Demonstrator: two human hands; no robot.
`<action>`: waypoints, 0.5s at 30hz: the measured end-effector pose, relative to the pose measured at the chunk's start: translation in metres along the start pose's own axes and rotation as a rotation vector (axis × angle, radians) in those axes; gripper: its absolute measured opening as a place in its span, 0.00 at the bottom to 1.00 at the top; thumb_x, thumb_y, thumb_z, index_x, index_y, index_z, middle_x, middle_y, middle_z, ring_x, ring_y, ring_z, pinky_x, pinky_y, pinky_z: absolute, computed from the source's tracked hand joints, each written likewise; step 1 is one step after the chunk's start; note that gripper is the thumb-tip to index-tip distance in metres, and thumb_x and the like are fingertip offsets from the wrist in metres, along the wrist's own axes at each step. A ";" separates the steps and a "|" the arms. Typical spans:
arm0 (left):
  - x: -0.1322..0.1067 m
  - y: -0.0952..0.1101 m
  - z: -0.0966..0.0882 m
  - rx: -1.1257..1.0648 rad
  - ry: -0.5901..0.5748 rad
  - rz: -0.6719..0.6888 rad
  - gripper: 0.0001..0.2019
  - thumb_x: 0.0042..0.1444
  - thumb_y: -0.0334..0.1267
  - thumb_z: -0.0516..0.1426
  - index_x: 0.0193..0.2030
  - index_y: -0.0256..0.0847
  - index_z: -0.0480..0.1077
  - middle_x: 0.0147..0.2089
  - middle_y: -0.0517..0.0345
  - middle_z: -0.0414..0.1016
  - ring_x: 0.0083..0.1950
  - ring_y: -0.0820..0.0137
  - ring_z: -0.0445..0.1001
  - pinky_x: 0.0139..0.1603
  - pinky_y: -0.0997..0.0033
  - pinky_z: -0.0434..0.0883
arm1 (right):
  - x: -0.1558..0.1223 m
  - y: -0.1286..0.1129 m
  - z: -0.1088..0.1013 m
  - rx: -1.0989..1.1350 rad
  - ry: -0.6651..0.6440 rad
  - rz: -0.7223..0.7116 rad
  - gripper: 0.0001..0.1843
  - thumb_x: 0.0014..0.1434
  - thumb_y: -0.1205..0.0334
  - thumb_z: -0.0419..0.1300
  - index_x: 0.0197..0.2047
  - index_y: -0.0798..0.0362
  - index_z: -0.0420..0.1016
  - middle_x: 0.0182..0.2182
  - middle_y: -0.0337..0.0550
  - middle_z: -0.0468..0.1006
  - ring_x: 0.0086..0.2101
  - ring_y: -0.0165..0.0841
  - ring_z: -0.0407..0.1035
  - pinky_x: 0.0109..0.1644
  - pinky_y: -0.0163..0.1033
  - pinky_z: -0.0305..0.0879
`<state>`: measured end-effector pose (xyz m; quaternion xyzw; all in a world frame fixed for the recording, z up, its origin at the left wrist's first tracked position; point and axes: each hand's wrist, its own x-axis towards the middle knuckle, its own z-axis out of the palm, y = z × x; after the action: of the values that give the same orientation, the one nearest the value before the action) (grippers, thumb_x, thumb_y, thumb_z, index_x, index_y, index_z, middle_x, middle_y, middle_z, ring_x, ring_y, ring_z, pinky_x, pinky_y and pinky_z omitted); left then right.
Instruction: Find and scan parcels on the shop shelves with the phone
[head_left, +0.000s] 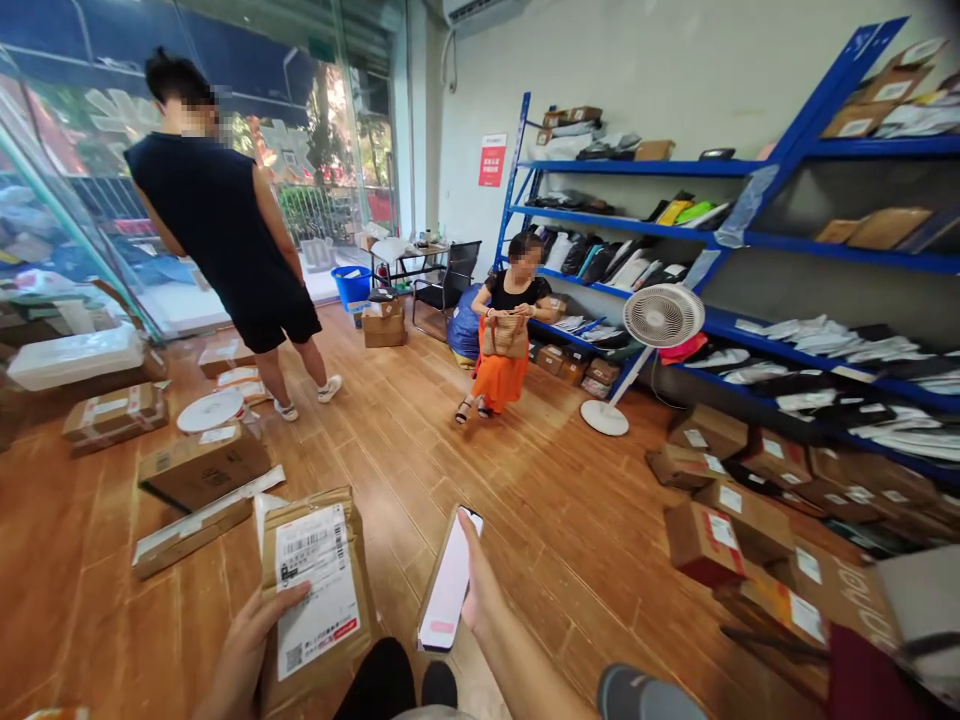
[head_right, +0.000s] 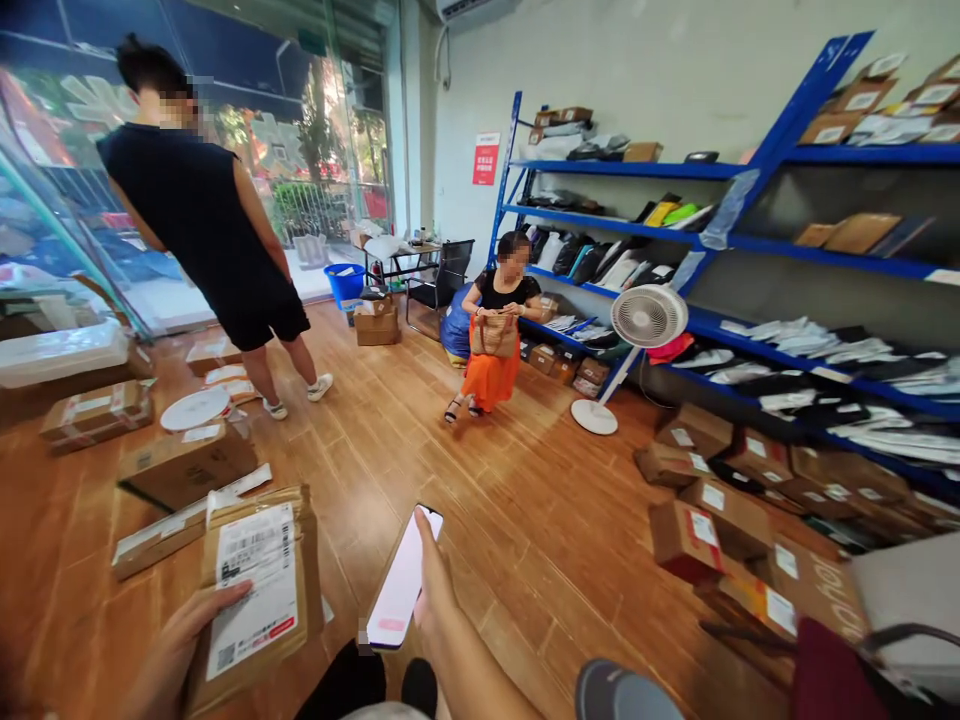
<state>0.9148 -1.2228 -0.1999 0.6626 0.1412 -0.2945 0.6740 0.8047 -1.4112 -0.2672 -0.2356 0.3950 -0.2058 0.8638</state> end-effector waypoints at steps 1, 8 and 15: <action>0.008 0.004 0.005 0.004 0.008 -0.030 0.10 0.45 0.29 0.61 0.36 0.36 0.68 0.24 0.56 0.77 0.21 0.66 0.74 0.18 0.73 0.70 | 0.008 -0.007 0.004 0.004 -0.011 0.025 0.26 0.40 0.36 0.66 0.24 0.52 0.71 0.14 0.35 0.72 0.18 0.33 0.65 0.25 0.37 0.61; 0.080 0.045 0.032 0.006 0.009 -0.034 0.13 0.47 0.30 0.60 0.42 0.36 0.69 0.25 0.56 0.77 0.21 0.65 0.74 0.22 0.70 0.73 | 0.063 -0.049 0.050 0.014 -0.097 -0.020 0.20 0.44 0.45 0.62 0.30 0.55 0.76 0.22 0.38 0.79 0.25 0.33 0.70 0.32 0.36 0.65; 0.165 0.118 0.066 0.050 -0.034 -0.007 0.12 0.42 0.31 0.62 0.35 0.35 0.71 0.25 0.55 0.77 0.24 0.63 0.76 0.23 0.70 0.74 | 0.134 -0.065 0.107 -0.016 -0.023 -0.137 0.14 0.41 0.55 0.65 0.30 0.55 0.75 0.23 0.40 0.81 0.26 0.35 0.72 0.32 0.37 0.66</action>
<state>1.1000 -1.3274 -0.1948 0.6738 0.1247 -0.3113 0.6584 0.9583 -1.5097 -0.2472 -0.2714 0.3698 -0.2584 0.8502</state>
